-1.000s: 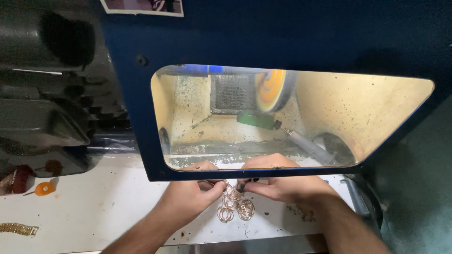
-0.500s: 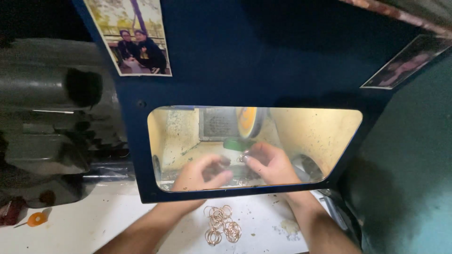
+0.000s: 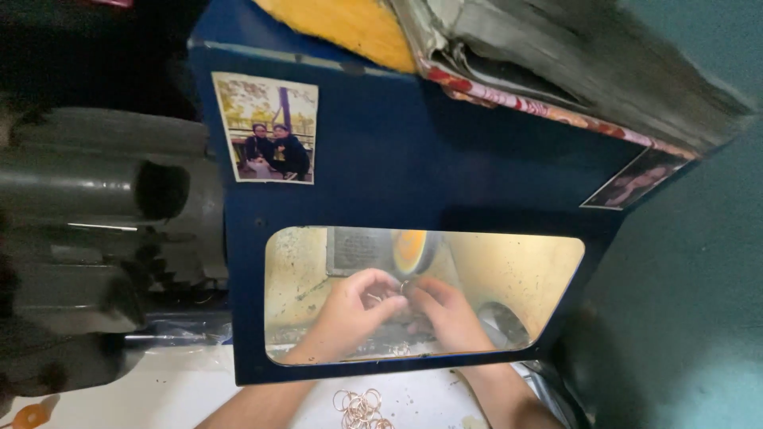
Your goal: Polishing a metal ring using a bench lathe and inspecting jewelry components.
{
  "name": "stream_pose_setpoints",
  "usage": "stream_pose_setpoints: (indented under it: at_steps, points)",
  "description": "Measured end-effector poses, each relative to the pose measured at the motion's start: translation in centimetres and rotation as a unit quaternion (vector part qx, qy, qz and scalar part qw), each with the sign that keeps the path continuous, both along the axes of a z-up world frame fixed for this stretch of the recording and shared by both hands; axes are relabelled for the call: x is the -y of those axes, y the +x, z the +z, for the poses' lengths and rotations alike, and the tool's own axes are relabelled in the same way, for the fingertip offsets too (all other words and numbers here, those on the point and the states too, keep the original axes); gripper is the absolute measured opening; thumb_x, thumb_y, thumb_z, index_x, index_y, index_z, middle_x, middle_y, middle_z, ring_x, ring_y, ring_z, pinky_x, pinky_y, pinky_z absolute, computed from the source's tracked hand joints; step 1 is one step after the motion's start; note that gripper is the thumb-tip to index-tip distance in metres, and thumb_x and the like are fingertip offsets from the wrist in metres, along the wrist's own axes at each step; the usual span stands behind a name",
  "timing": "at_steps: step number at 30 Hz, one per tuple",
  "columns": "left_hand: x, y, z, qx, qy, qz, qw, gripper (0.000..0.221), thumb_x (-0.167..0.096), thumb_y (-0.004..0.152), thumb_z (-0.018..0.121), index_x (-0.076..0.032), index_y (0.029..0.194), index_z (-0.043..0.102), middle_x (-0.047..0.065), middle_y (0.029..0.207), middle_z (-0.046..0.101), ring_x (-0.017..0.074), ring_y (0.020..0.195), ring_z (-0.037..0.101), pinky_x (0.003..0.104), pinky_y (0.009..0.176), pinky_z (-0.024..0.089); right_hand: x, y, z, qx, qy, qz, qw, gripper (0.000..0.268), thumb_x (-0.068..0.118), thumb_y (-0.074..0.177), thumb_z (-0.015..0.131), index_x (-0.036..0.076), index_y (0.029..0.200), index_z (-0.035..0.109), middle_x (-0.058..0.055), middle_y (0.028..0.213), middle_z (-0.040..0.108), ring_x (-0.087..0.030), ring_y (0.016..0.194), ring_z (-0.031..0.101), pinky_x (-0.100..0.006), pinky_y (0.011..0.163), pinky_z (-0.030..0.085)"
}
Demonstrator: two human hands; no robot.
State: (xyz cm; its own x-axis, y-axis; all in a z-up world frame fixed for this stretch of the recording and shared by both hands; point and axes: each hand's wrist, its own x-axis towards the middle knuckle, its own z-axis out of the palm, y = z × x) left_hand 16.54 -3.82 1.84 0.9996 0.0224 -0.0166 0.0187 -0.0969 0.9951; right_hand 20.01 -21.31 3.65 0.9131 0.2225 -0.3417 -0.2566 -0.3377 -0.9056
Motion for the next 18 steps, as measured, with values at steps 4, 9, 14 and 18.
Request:
stream_pose_setpoints:
  at_steps: [4, 9, 14, 18]
  points:
    - [0.1, 0.1, -0.8, 0.086, 0.087, -0.019, 0.992, 0.009, -0.02, 0.089, 0.067, -0.013, 0.088, 0.072, -0.002, 0.089, 0.072, 0.0105, 0.079, 0.067, 0.025, 0.073, 0.057, 0.1, 1.5, -0.1, -0.068, 0.017, 0.019, 0.997, 0.025, 0.023, 0.095, 0.063, 0.004, 0.104, 0.075, -0.01, 0.088, 0.074, -0.021, 0.083, 0.071, -0.034, 0.072, 0.059]
    - [0.2, -0.2, -0.6, 0.102, 0.115, -0.015, 0.988, 0.011, -0.022, 0.092, 0.065, -0.014, 0.084, 0.065, 0.0, 0.087, 0.065, 0.0134, 0.079, 0.063, 0.028, 0.07, 0.053, -0.7, 1.6, -2.1, -0.048, 0.071, -0.023, 0.996, 0.028, 0.024, 0.096, 0.064, -0.002, 0.098, 0.075, -0.013, 0.087, 0.073, -0.023, 0.077, 0.069, -0.034, 0.07, 0.057]
    - [0.1, -0.4, -0.1, 0.091, 0.136, -0.003, 0.986, 0.019, -0.028, 0.097, 0.061, -0.014, 0.085, 0.064, -0.002, 0.087, 0.065, 0.0131, 0.071, 0.062, 0.029, 0.069, 0.05, -1.0, 1.2, -1.1, -0.045, 0.044, -0.004, 0.998, 0.033, 0.029, 0.096, 0.062, 0.0, 0.104, 0.075, -0.013, 0.098, 0.077, -0.024, 0.081, 0.073, -0.034, 0.074, 0.062]
    - [0.1, -0.2, -0.4, 0.093, 0.149, -0.008, 0.984, 0.02, -0.03, 0.098, 0.058, -0.015, 0.084, 0.06, -0.002, 0.084, 0.061, 0.0133, 0.072, 0.06, 0.03, 0.07, 0.048, -1.4, 0.8, -0.4, -0.023, 0.039, -0.037, 0.998, 0.037, 0.027, 0.087, 0.071, -0.001, 0.111, 0.078, -0.014, 0.104, 0.079, -0.024, 0.084, 0.074, -0.034, 0.067, 0.062]
